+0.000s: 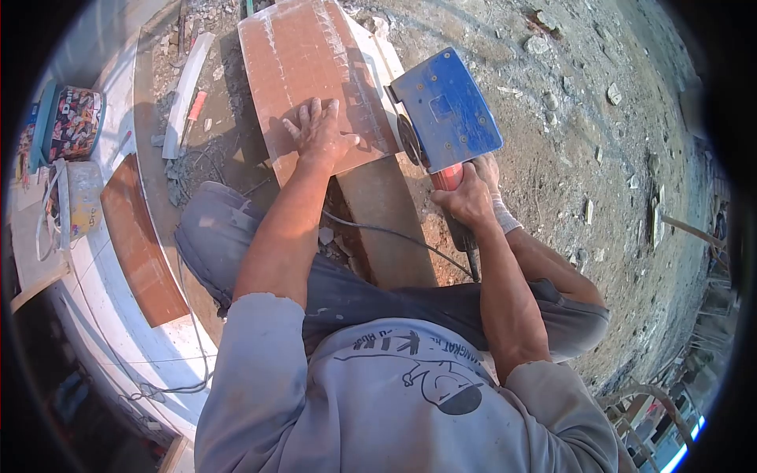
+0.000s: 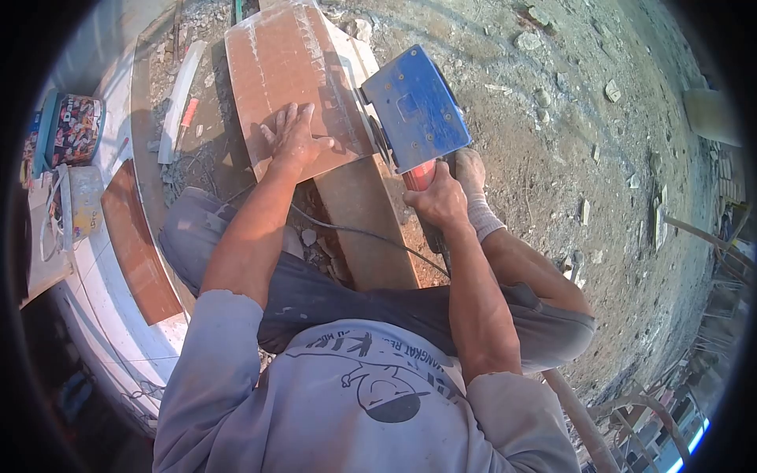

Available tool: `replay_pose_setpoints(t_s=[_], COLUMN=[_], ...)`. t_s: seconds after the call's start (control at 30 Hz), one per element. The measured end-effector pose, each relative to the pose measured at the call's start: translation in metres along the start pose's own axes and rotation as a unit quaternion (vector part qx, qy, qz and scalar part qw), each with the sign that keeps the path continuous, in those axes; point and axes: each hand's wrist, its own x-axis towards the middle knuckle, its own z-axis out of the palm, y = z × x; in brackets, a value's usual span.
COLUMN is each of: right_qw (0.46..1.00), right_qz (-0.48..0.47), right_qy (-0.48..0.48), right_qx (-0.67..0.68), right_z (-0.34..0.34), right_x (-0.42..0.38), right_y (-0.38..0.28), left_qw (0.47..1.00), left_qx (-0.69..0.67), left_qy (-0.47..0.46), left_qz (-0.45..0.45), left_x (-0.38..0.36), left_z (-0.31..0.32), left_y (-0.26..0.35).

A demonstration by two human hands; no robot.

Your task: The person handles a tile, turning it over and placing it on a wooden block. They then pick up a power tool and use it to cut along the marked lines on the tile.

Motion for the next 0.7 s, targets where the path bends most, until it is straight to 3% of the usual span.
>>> replay_pose_setpoints(t_s=[0.7], right_qw=[1.000], right_qz=[0.012], right_qy=[-0.006], right_qx=[0.002], right_z=[0.0075], right_x=[-0.0047], right_y=[0.0048], left_qw=[0.998], left_qx=[0.013], left_qy=[-0.043], left_qz=[-0.036], left_x=[0.0067], left_z=[-0.0049], left_y=[0.0073])
